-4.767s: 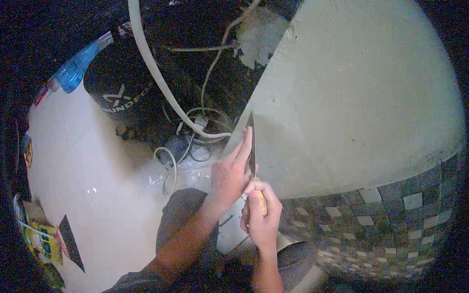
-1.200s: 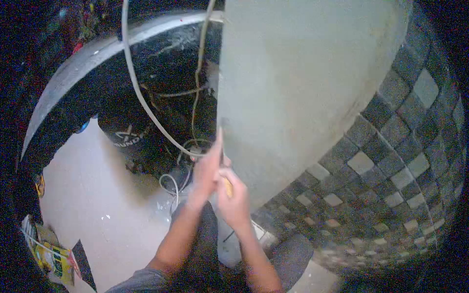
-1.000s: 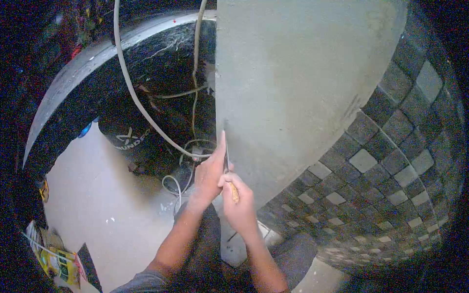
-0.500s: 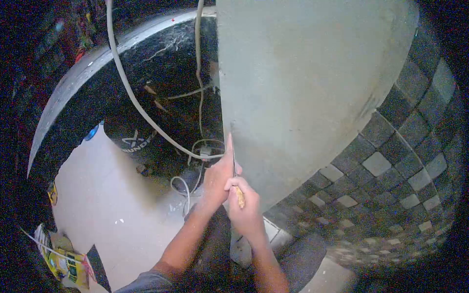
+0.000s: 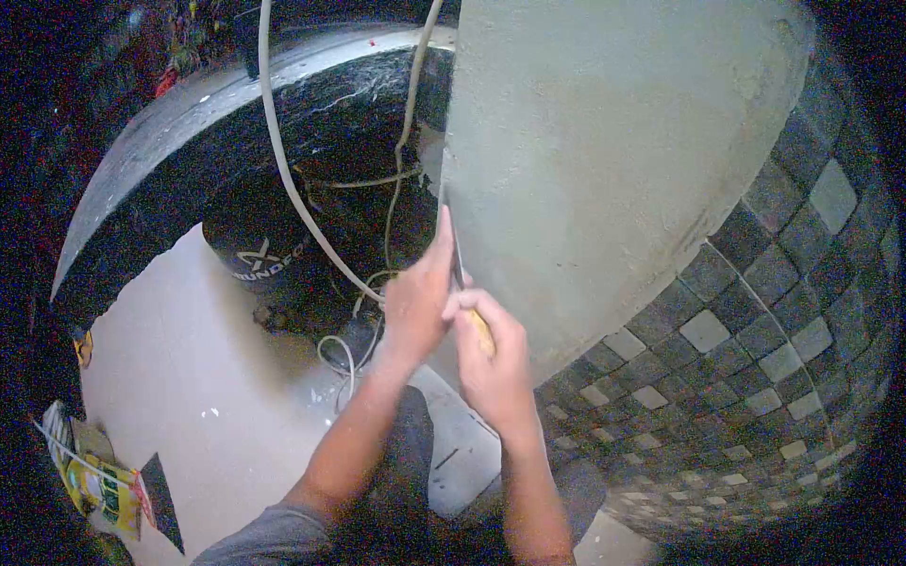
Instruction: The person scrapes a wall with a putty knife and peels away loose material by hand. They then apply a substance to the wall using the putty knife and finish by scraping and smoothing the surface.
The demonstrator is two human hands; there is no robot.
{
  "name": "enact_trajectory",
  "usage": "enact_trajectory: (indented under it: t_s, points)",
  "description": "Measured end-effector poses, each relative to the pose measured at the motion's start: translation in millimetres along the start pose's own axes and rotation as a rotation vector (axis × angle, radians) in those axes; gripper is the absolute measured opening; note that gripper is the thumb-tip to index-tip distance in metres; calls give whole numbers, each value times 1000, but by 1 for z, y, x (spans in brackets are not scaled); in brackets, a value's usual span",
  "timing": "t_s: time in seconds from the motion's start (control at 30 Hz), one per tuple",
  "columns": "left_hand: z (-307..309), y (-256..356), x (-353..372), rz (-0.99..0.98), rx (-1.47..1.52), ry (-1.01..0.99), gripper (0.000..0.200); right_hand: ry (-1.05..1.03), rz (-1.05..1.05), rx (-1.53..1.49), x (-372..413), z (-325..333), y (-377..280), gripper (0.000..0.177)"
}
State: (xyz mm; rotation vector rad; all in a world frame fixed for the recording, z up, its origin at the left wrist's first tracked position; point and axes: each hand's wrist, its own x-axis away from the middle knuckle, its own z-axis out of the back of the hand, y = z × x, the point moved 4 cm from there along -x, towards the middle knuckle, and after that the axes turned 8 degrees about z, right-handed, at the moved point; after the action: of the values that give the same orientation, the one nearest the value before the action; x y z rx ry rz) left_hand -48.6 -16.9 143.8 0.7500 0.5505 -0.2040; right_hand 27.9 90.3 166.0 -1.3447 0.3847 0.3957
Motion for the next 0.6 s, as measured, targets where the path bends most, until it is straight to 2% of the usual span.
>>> enact_trajectory:
  t_s: [0.1, 0.2, 0.33, 0.43, 0.6]
  points:
    - [4, -12, -12, -27, 28, 19, 89, -4, 11, -20, -13, -10, 3, 13]
    - [14, -5, -8, -28, -17, -56, 89, 18, 31, -12, -2, -14, 0, 13]
    - [8, -5, -10, -25, -27, -83, 93, 15, -136, -28, 0, -9, -16, 9]
    - [11, -2, -8, -19, -64, -103, 96, 9, -160, -51, 3, -10, -15, 10]
    - [19, 6, -20, -91, -29, 15, 97, -4, -51, -51, -9, -14, -18, 12]
